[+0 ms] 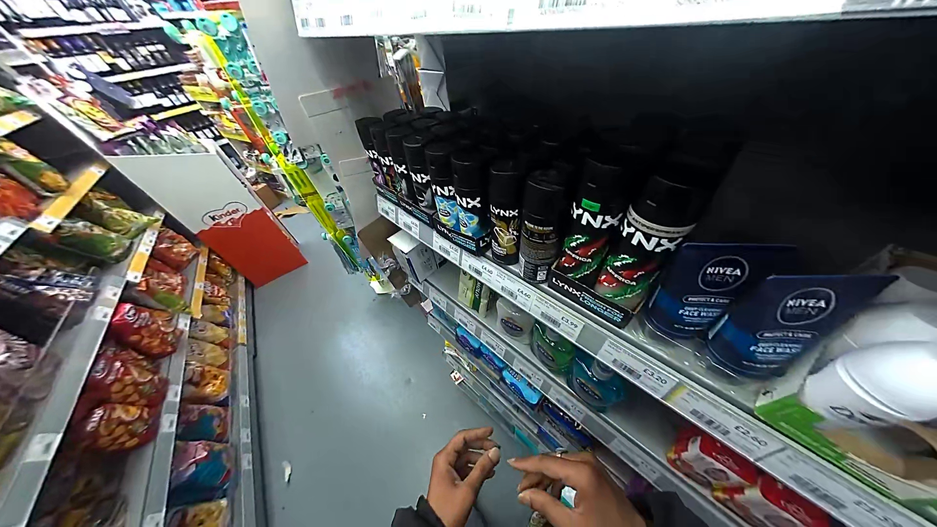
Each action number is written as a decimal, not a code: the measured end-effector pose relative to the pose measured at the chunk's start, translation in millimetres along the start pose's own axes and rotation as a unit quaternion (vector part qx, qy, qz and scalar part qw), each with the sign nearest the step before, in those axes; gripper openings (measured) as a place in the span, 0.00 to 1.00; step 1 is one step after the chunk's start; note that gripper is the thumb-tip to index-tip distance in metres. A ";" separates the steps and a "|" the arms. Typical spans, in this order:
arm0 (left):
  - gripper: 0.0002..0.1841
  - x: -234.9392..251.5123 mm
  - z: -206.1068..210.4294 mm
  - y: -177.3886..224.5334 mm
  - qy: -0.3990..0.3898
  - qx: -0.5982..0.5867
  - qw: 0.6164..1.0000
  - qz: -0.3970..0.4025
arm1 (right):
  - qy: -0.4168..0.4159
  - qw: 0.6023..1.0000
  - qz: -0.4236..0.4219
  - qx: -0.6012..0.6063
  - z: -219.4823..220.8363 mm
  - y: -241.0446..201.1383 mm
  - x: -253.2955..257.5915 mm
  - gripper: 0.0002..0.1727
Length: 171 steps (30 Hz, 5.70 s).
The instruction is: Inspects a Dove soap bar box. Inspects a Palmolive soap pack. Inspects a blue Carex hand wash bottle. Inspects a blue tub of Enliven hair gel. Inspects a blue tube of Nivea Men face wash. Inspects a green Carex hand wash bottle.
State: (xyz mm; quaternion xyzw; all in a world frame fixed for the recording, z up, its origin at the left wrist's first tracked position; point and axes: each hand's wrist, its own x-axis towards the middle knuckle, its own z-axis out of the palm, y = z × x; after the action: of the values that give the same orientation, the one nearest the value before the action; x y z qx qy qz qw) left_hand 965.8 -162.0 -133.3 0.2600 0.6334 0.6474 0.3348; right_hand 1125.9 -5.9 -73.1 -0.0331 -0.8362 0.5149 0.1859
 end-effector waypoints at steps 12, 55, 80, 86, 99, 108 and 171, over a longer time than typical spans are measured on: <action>0.19 -0.6 -20.7 27.2 -0.044 -0.024 0.993 0.107 | 0.003 0.998 0.026 -0.061 21.4 -17.3 7.7 0.15; 0.18 -74.9 49.8 21.3 0.073 -0.049 0.995 0.040 | 0.251 0.881 0.262 -0.304 -68.1 50.8 -2.7 0.31; 0.47 -91.0 94.1 95.3 0.024 0.045 0.957 0.285 | 0.085 0.969 -0.023 0.231 -74.4 -54.2 -18.2 0.33; 0.43 -86.9 98.1 99.1 0.027 -0.005 0.960 0.280 | 0.057 0.958 -0.042 0.278 -85.3 -50.5 -17.6 0.37; 0.54 -49.9 85.4 115.7 -0.040 0.004 0.970 0.242 | -0.024 0.967 -0.030 0.254 -104.9 -42.0 -20.6 0.71; 0.63 -21.7 68.2 117.5 -0.202 -0.038 0.963 0.176 | 0.001 0.965 -0.007 0.264 -111.3 -40.6 -24.8 0.70; 0.17 41.3 70.9 102.3 -0.249 -0.274 0.917 0.150 | 0.024 0.967 -0.018 0.253 -107.6 -47.4 -36.5 0.69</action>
State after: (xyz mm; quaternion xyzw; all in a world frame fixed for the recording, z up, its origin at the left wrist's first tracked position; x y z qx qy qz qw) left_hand 982.6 -82.0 -30.7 0.4026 0.2816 0.7525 0.4386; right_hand 1203.4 54.2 1.2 0.0179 -0.6745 0.7053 0.2175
